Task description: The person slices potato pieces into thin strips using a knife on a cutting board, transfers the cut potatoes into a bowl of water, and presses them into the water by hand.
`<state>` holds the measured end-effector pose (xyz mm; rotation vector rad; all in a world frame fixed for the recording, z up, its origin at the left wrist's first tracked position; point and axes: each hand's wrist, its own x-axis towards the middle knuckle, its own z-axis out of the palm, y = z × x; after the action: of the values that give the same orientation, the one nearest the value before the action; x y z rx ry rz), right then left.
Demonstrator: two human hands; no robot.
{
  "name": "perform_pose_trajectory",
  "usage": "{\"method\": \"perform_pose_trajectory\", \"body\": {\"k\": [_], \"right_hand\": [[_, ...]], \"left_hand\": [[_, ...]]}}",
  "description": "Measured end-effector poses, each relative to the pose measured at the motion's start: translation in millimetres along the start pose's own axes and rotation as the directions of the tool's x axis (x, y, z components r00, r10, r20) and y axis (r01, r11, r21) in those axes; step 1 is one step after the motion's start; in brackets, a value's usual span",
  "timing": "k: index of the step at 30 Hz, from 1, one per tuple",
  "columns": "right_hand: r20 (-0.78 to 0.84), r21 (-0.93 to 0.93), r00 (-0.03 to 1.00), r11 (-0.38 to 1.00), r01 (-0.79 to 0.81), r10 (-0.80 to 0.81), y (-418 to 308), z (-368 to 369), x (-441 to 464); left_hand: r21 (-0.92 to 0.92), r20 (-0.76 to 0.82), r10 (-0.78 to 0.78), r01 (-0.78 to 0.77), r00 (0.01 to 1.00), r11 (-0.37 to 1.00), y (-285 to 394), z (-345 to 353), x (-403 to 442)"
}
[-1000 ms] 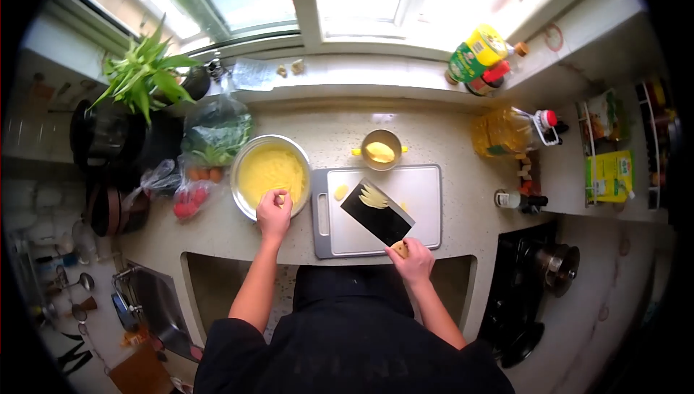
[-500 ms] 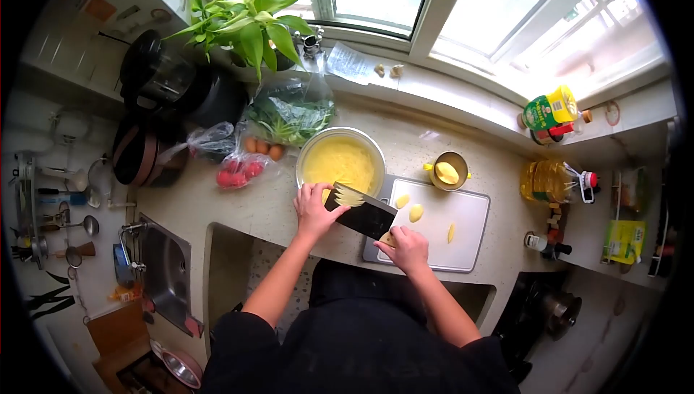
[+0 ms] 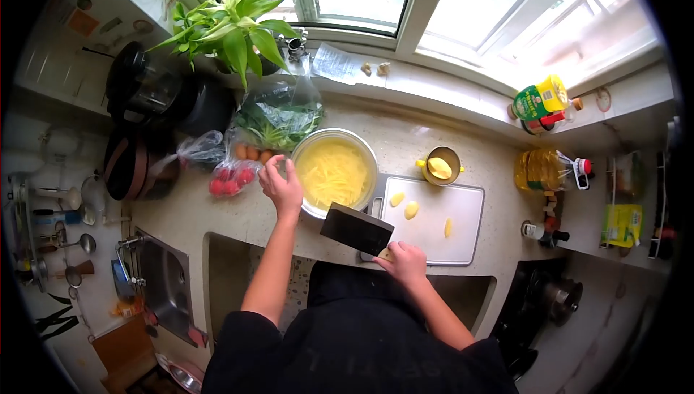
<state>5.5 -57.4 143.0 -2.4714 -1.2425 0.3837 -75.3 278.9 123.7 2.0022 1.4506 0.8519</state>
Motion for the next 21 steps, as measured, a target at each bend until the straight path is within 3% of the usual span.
{"method": "perform_pose_trajectory", "body": {"k": [4, 7, 10, 12, 14, 15, 17, 21], "right_hand": [[-0.060, 0.125, 0.971, 0.967, -0.223, 0.231, 30, -14, -42], [-0.129, 0.235, 0.856, 0.854, -0.464, 0.500, 58, -12, -89], [-0.202, 0.534, 0.579, 0.584, -0.611, 0.790, 83, -6, -132], [-0.241, 0.701, 0.440, 0.469, -0.538, 0.865, 107, 8, -160], [-0.073, 0.870, 0.260, 0.189, -0.456, 0.963, 127, 13, -184], [-0.036, 0.897, 0.188, 0.115, -0.426, 0.981, 131, 13, -193], [0.028, 0.934, 0.140, 0.024, -0.358, 0.990, 132, -4, -202], [0.062, 0.944, 0.125, -0.017, -0.329, 0.990, 149, -2, -228]], "left_hand": [[-0.119, 0.007, 0.097, -0.096, 0.995, 0.988, 35, -2, -11], [-0.191, 0.083, 0.220, -0.201, 0.972, 0.961, 70, 12, -47], [-0.315, 0.267, 0.355, -0.267, 0.896, 0.911, 101, 41, -100], [-0.367, 0.379, 0.427, -0.291, 0.821, 0.884, 112, 69, -142], [-0.392, 0.521, 0.466, -0.285, 0.715, 0.875, 128, 91, -186], [-0.380, 0.588, 0.454, -0.267, 0.670, 0.886, 129, 107, -209], [-0.260, 0.757, 0.354, -0.245, 0.549, 0.934, 133, 133, -248], [-0.038, 0.823, 0.229, -0.351, 0.520, 0.936, 142, 179, -301]]}}
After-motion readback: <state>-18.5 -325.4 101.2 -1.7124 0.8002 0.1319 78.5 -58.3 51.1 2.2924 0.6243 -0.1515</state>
